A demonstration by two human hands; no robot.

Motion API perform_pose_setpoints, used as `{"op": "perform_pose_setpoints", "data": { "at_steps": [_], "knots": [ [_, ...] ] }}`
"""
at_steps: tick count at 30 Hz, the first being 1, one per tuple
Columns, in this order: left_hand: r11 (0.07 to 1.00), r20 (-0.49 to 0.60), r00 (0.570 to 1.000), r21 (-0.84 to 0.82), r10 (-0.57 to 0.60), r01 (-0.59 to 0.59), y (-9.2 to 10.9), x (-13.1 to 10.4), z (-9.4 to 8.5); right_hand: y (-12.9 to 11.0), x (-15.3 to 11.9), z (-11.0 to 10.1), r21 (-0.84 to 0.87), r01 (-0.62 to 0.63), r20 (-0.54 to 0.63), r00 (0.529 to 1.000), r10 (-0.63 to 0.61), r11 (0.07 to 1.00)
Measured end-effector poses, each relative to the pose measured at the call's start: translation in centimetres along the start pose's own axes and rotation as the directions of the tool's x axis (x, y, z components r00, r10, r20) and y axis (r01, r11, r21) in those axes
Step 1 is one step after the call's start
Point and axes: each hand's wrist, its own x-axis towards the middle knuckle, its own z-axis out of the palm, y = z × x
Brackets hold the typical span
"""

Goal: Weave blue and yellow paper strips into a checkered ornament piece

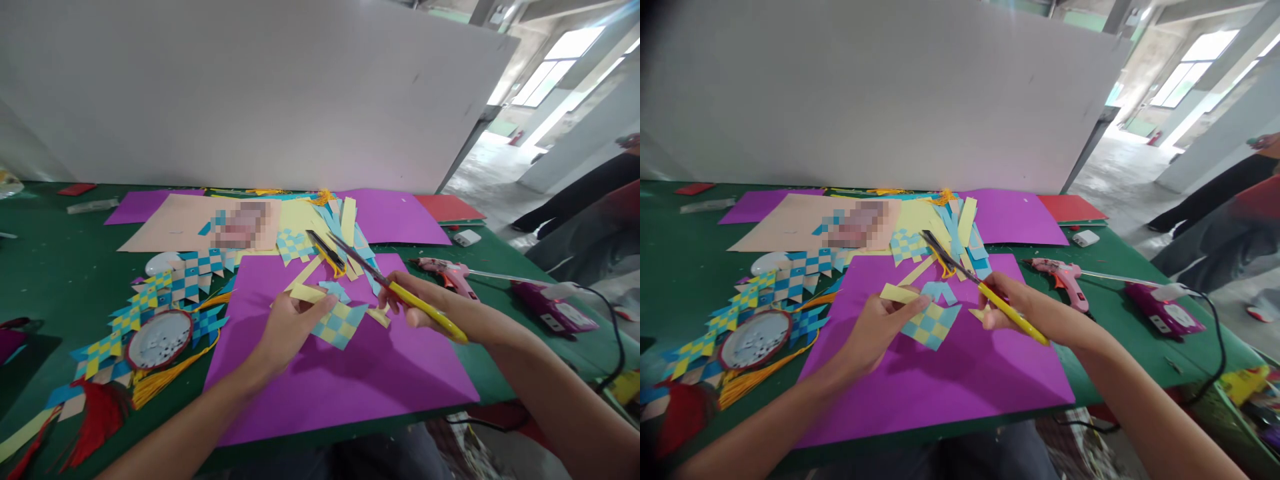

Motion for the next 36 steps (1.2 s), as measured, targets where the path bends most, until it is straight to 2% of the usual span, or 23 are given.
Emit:
{"op": "perform_pose_setpoints", "data": {
  "at_steps": [2, 4, 8, 13, 18, 24, 29, 34, 36],
  "knots": [
    [0.999, 0.093, 0.996, 0.037, 0.008, -0.011, 0.0, 0.0, 0.1, -0.5, 0.5, 0.7, 0.115, 0.035, -0.053, 0.998, -0.029, 0.993],
    [0.996, 0.172, 0.985, 0.084, 0.019, -0.034, 0.1, 0.0, 0.1, -0.9, 1.3, 1.8, 0.217, 0.021, -0.104, 0.995, 0.001, 0.976],
    [0.994, 0.236, 0.971, 0.094, 0.039, -0.063, 0.3, 0.0, 0.2, -1.7, 2.8, 3.9, 0.341, -0.006, -0.118, 0.992, 0.049, 0.94],
    [0.997, 0.165, 0.985, 0.053, 0.043, -0.052, 0.4, 0.1, 0.3, -1.5, 3.5, 5.2, 0.392, 0.042, -0.241, 0.969, 0.059, 0.919],
    [0.994, 0.033, 0.996, 0.073, 0.083, -0.085, 0.3, 0.2, 0.1, -1.4, 3.2, 6.3, 0.423, 0.118, -0.422, 0.903, 0.08, 0.899],
    [0.994, -0.029, 0.996, 0.062, 0.086, -0.084, 0.6, -0.1, 0.0, -2.0, 2.5, 7.1, 0.387, 0.116, -0.467, 0.88, 0.086, 0.915],
    [0.995, -0.01, 0.996, 0.037, 0.094, -0.093, 0.6, -0.1, 0.0, -1.7, 1.6, 5.6, 0.277, 0.067, -0.457, 0.887, 0.07, 0.959],
    [0.998, -0.002, 0.998, 0.011, 0.056, -0.056, 0.5, -0.1, 0.0, 0.0, -0.5, 1.4, -0.083, 0.033, -0.387, 0.92, -0.063, 0.996],
    [0.998, 0.0, 0.998, 0.007, 0.063, -0.063, 0.6, -0.1, 0.0, 0.8, -1.4, -0.7, -0.234, -0.091, -0.335, 0.942, 0.008, 0.968]
  ]
}}
